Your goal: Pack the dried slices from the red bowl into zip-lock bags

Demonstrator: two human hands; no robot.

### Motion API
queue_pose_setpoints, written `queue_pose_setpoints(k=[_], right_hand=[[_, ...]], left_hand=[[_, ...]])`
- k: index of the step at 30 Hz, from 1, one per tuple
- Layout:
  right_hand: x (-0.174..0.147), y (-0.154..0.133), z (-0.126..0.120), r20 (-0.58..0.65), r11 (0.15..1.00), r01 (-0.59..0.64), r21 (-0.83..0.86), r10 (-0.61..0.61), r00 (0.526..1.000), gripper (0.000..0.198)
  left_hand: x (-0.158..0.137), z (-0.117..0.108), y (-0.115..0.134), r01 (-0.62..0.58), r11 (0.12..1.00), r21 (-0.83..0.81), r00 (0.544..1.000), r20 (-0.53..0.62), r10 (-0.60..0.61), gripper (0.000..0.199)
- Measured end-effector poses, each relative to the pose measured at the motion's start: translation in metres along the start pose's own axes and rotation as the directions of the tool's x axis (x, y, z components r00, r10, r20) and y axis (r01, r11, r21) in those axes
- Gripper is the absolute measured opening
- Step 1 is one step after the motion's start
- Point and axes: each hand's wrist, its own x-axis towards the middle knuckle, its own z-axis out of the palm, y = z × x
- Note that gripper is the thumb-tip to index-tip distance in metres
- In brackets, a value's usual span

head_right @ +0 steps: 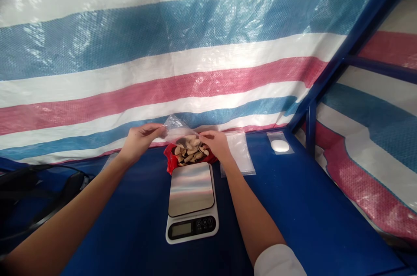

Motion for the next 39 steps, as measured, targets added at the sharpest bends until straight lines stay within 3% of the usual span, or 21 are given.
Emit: queue_pose_setpoints(k=[8, 17, 24, 30, 39], right_hand=[[0.001, -0.001, -0.005, -0.001, 0.928, 0.197, -0.315, -0.208, 0.978, 0.016], [0.0, -0.003, -0.003, 0.012, 0.951, 0.131, -0.28, -0.133, 0.991, 0.02], [-0.003, -0.008, -0.001, 0.031, 0.938, 0.16, -0.309, -0.158, 0.987, 0.016], [-0.001, -0.004, -0.003, 0.013, 0.994, -0.004, -0.111, 0.006, 1.0, 0.026], [0.002, 0.001, -0.003, -0.025, 0.979, 0.101, -0.176, -0.107, 0.994, 0.03]], left_hand=[[0.0, 0.002, 0.002, 0.007, 0.999, -0.034, 0.999, -0.033, -0.008, 0.038], [0.002, 0.005, 0.005, 0.007, 0.999, -0.042, 1.0, -0.008, -0.007, 0.039], [0.002, 0.003, 0.006, 0.026, 0.998, -0.055, 1.0, 0.015, -0.025, 0.034], [0.005, -0.002, 0.008, 0.019, 0.997, -0.081, 1.0, -0.008, -0.02, 0.034], [0.003, 0.0, 0.01, 0.023, 0.994, -0.108, 1.0, -0.015, -0.025, 0.036]])
